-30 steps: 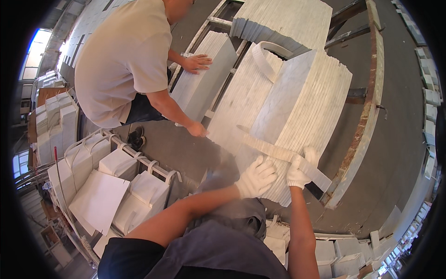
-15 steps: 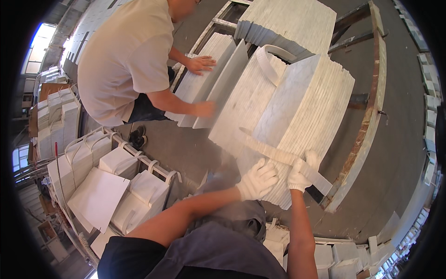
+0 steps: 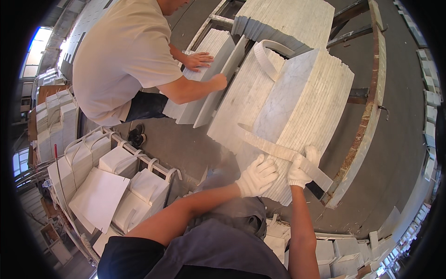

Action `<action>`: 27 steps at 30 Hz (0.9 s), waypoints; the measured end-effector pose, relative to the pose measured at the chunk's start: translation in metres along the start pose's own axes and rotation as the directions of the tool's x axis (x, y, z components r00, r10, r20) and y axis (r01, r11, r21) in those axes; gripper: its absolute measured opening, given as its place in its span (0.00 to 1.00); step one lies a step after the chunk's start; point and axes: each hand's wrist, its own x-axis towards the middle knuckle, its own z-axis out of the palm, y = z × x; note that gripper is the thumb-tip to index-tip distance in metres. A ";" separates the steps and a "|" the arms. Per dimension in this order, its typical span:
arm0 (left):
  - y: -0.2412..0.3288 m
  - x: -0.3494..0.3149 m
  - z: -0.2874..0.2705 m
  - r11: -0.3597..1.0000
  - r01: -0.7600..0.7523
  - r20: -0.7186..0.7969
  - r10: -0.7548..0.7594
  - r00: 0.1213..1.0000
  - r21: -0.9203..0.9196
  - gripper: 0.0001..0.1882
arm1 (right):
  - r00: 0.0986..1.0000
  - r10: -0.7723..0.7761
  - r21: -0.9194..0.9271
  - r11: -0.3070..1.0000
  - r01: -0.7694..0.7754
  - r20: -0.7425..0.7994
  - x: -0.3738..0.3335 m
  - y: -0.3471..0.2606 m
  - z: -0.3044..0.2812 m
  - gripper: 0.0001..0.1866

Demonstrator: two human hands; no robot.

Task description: The person repeatedly picks up white rectangular tiles from a nearby stack and places them onto a growing pile on a wooden frame. A coworker performs the same action on the opposite side of the frame. The camera wearer continues this repetitive stacking throughout the clip.

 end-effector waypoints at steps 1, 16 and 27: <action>0.001 0.000 0.000 1.000 0.010 -0.006 -0.010 1.000 -0.022 0.15 | 1.000 -0.011 0.002 1.000 0.011 -0.006 0.000 0.000 0.000 0.20; 0.000 0.002 -0.003 1.000 -0.013 0.022 0.014 1.000 -0.011 0.16 | 0.996 0.085 0.015 0.996 -0.085 0.041 0.012 -0.018 -0.008 0.15; -0.001 0.001 -0.001 1.000 -0.011 0.022 0.011 1.000 -0.003 0.16 | 0.995 0.075 -0.028 0.997 -0.073 0.070 0.009 -0.010 -0.006 0.17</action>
